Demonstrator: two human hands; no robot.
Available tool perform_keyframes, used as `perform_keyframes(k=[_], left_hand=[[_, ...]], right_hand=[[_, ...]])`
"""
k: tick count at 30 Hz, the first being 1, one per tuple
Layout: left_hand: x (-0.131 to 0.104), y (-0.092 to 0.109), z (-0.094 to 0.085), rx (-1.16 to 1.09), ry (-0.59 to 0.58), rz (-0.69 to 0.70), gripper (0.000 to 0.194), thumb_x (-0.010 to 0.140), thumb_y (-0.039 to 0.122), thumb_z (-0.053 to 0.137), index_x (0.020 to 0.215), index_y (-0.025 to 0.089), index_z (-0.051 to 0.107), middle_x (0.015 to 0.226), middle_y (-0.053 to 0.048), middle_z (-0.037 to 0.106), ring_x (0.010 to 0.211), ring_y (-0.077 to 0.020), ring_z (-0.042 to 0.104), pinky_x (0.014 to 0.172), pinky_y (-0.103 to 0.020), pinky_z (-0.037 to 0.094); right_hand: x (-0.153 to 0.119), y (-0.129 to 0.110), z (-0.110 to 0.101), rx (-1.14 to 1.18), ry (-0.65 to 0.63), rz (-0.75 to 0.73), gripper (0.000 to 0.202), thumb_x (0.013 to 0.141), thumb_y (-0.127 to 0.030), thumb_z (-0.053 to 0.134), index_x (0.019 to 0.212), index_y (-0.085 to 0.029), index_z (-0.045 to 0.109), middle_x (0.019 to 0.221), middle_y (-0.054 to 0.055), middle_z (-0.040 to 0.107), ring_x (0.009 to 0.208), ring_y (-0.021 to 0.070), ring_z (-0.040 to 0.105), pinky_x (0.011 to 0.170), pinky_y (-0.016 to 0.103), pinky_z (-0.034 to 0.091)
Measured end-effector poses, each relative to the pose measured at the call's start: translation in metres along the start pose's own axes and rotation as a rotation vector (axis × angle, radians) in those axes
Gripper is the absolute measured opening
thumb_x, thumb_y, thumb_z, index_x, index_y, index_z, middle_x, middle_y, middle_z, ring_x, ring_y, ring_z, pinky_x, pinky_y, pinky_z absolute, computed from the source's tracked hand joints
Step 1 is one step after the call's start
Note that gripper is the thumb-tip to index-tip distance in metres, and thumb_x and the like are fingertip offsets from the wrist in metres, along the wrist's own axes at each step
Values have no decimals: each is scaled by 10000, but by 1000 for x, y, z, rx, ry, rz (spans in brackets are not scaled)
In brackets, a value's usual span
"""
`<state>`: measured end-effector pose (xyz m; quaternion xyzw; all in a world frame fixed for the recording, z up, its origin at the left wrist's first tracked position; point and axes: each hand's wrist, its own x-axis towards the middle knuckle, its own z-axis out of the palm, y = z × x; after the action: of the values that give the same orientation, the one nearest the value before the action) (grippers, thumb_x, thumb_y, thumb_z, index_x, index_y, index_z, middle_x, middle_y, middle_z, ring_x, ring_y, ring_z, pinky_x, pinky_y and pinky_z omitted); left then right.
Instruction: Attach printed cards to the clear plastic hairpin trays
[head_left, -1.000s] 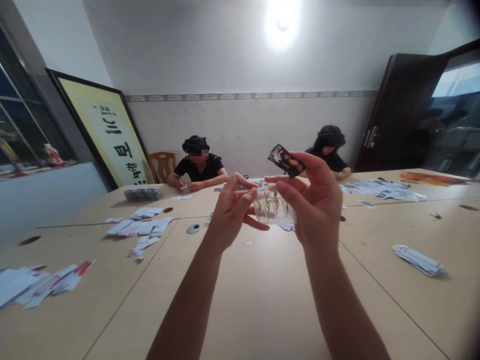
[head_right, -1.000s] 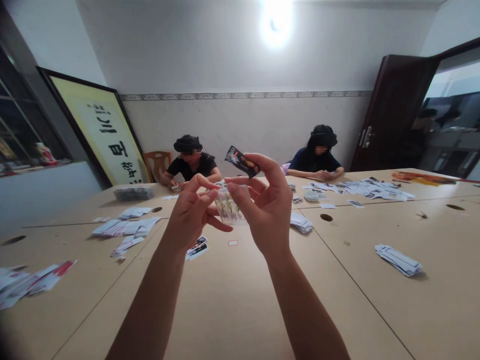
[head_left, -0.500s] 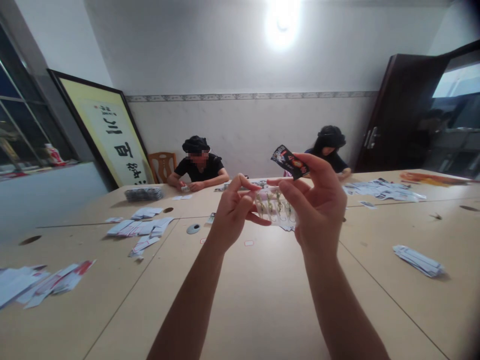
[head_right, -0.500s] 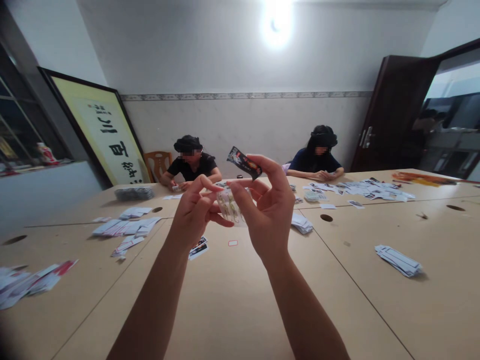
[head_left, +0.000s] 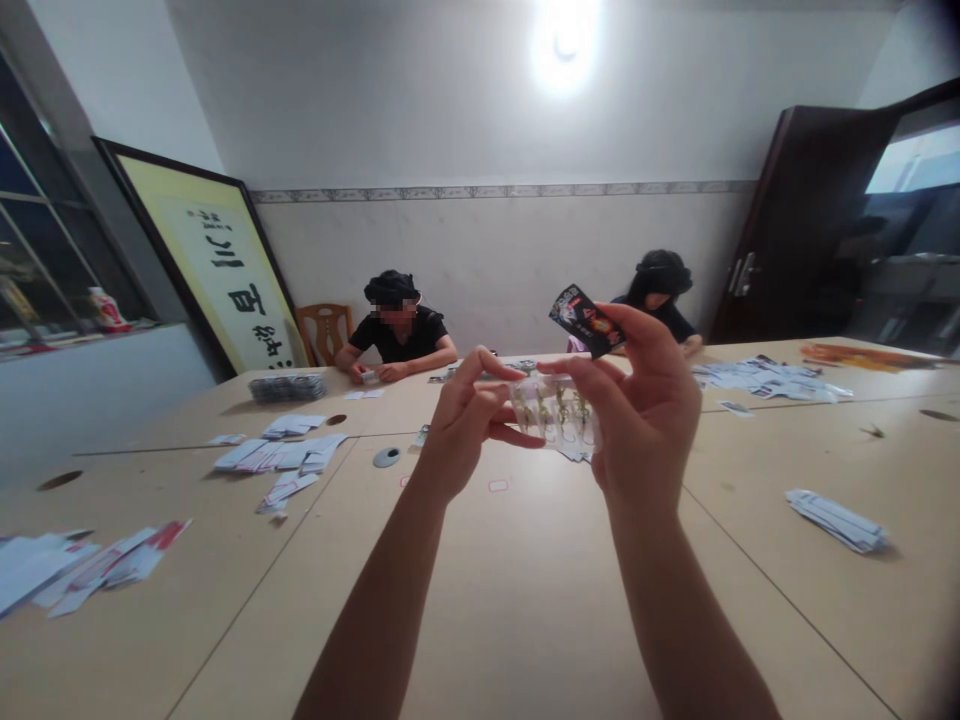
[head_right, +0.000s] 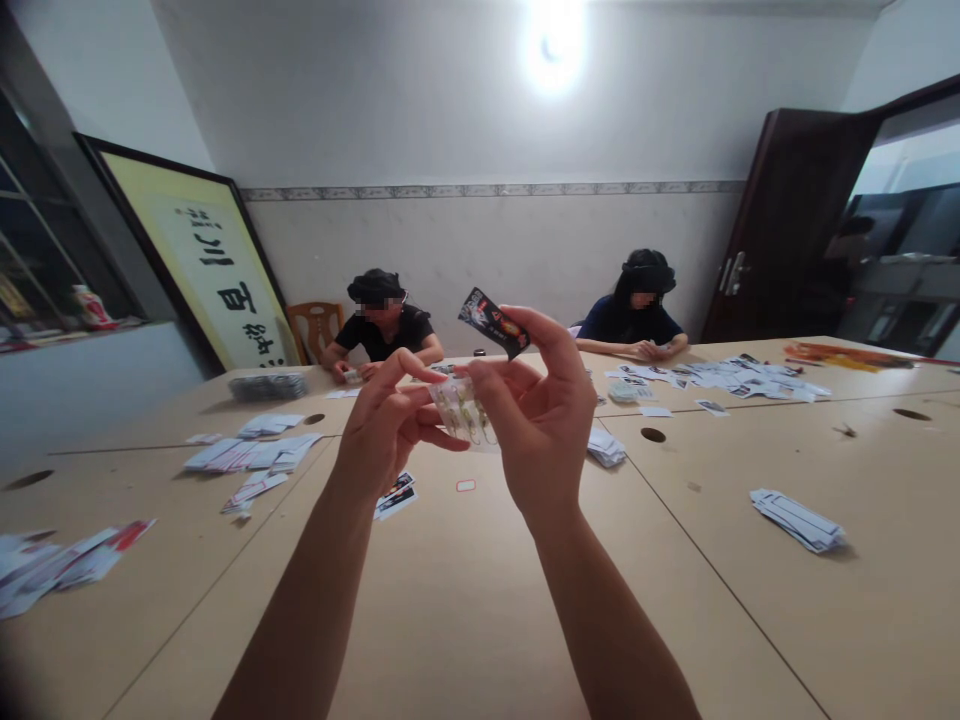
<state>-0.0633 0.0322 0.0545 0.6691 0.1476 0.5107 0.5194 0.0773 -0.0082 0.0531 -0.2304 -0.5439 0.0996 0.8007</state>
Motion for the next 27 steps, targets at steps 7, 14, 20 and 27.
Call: perform_keyframes(k=[7, 14, 20, 27], left_hand=[[1, -4, -1, -4, -16, 21, 213, 896, 382, 655, 914, 213, 527, 705, 38, 653, 629, -130, 706, 581, -289, 672], [2, -3, -2, 22, -10, 4, 204, 821, 286, 712, 956, 209, 579, 742, 23, 698, 656, -129, 705, 611, -281, 674], [3, -4, 3, -17, 89, 54, 249, 779, 290, 773, 985, 181, 688, 851, -27, 776, 711, -141, 736, 577, -219, 657], [3, -8, 10, -65, 261, 77, 281, 695, 234, 824, 971, 197, 789, 811, -16, 779, 626, -110, 698, 483, -162, 609]], right_hand=[[0, 0, 0, 67, 11, 23, 330, 871, -195, 662, 1175, -314, 617, 1189, 25, 654, 822, 184, 749, 744, 361, 663], [2, 6, -1, 22, 19, 20, 320, 883, -245, 646, 1190, -320, 596, 1210, 38, 669, 900, 214, 749, 705, 357, 662], [4, 5, 0, 118, 87, 87, 311, 841, -218, 665, 1136, -312, 631, 1150, 29, 702, 869, 214, 753, 763, 390, 655], [4, 5, 1, 142, 86, 112, 304, 842, -220, 652, 1133, -304, 626, 1144, 30, 697, 851, 198, 744, 769, 385, 649]])
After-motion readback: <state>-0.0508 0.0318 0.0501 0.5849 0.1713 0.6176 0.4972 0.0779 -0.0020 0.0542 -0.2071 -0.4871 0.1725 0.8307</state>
